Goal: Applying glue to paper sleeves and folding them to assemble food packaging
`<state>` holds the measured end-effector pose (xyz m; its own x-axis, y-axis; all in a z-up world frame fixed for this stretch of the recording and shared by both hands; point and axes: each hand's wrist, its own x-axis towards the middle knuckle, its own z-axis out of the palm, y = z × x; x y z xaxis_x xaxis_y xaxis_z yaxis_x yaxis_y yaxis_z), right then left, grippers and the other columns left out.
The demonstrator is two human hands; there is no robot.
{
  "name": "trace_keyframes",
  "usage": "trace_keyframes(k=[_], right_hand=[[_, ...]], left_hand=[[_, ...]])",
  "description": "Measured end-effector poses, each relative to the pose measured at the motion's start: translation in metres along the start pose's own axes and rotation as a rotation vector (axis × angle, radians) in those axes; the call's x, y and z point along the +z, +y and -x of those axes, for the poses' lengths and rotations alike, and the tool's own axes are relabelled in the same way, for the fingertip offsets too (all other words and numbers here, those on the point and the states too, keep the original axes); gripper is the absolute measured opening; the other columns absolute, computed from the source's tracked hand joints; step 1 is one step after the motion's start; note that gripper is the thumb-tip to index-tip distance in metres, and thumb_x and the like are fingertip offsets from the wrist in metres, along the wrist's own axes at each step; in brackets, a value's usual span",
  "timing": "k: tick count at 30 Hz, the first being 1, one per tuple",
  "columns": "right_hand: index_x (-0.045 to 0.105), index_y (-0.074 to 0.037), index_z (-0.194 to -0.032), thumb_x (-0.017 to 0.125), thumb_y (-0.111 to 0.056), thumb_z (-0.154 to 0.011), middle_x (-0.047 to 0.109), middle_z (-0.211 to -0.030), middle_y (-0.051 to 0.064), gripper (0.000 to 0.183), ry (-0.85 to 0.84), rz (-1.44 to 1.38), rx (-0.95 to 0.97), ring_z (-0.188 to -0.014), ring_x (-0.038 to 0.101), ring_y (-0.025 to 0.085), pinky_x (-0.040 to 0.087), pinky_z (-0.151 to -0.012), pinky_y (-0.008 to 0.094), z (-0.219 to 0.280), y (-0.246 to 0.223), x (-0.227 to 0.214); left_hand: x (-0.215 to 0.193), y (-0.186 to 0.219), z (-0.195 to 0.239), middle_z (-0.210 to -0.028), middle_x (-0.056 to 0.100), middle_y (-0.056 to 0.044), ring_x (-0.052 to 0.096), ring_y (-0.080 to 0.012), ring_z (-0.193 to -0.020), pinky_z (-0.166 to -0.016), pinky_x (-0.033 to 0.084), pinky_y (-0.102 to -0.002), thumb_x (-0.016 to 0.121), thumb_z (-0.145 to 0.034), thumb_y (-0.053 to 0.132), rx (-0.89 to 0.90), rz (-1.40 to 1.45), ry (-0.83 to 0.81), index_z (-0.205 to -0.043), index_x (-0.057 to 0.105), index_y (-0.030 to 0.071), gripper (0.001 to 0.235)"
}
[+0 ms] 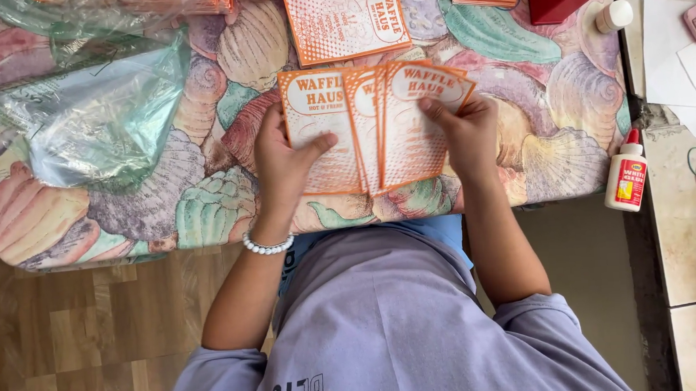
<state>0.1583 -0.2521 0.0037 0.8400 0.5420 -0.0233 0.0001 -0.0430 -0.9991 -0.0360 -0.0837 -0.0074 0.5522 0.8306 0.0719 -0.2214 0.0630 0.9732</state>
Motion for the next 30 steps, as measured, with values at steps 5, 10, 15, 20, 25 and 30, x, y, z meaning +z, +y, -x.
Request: trace_keyframes(k=[5, 10, 15, 20, 25, 30], right_hand=[[0.078, -0.005, -0.090, 0.089, -0.014, -0.091, 0.068, -0.070, 0.003, 0.014, 0.062, 0.296, -0.120, -0.069, 0.057, 0.007, 0.052, -0.068, 0.025, -0.021, 0.022, -0.015], [0.078, -0.004, -0.089, 0.086, -0.015, -0.091, 0.065, -0.066, 0.004, 0.014, 0.079, 0.385, -0.134, -0.066, 0.054, 0.007, 0.048, -0.065, 0.028, -0.032, 0.056, -0.021], [0.078, -0.006, -0.089, 0.086, -0.012, -0.085, 0.066, -0.067, 0.002, 0.011, 0.043, 0.327, -0.100, -0.065, 0.058, 0.007, 0.048, -0.064, 0.024, -0.023, 0.025, 0.018], [0.076, -0.004, -0.096, 0.082, -0.011, -0.090, 0.072, -0.078, 0.005, 0.011, 0.084, 0.224, -0.125, -0.072, 0.063, 0.010, 0.053, -0.071, 0.026, -0.016, 0.005, 0.034], [0.073, -0.004, -0.104, 0.082, -0.013, -0.093, 0.073, -0.087, 0.004, 0.016, 0.080, 0.214, -0.085, -0.079, 0.067, 0.010, 0.057, -0.076, 0.027, -0.020, 0.015, 0.003], [0.073, -0.005, -0.103, 0.082, -0.013, -0.091, 0.075, -0.087, 0.004, 0.018, 0.061, 0.155, -0.014, -0.078, 0.071, 0.009, 0.060, -0.077, 0.027, -0.027, 0.010, 0.005]], left_hand=[[-0.030, 0.004, 0.000, -0.131, 0.062, -0.028, 0.064, -0.0467, -0.122, -0.100, 0.053, -0.056, 0.093, -0.079, -0.003, 0.235, -0.629, 0.068, -0.154, 0.033, 0.005, 0.097], [-0.039, 0.015, 0.010, -0.164, 0.027, -0.026, 0.019, -0.0481, -0.152, -0.122, 0.016, -0.065, 0.080, -0.094, 0.032, 0.425, -1.097, -0.192, -0.156, 0.042, 0.004, 0.079], [-0.048, 0.000, 0.014, -0.170, 0.025, -0.023, 0.010, -0.0454, -0.156, -0.121, -0.002, -0.064, 0.044, -0.106, 0.059, 0.357, -1.337, -0.519, -0.157, 0.047, 0.008, 0.073], [-0.041, 0.014, 0.002, -0.172, 0.016, -0.018, 0.004, -0.0432, -0.157, -0.119, -0.005, -0.069, 0.038, -0.106, 0.058, 0.254, -1.309, -0.587, -0.161, 0.041, 0.012, 0.072], [-0.016, 0.007, 0.010, -0.171, 0.018, -0.019, 0.008, -0.0446, -0.156, -0.120, -0.001, -0.069, 0.044, -0.102, 0.064, 0.327, -1.252, -0.709, -0.159, 0.042, 0.014, 0.076], [-0.008, -0.010, 0.016, -0.171, 0.019, -0.019, 0.006, -0.0461, -0.156, -0.118, -0.001, -0.074, 0.044, -0.101, 0.068, 0.414, -1.307, -0.749, -0.159, 0.042, 0.014, 0.080]])
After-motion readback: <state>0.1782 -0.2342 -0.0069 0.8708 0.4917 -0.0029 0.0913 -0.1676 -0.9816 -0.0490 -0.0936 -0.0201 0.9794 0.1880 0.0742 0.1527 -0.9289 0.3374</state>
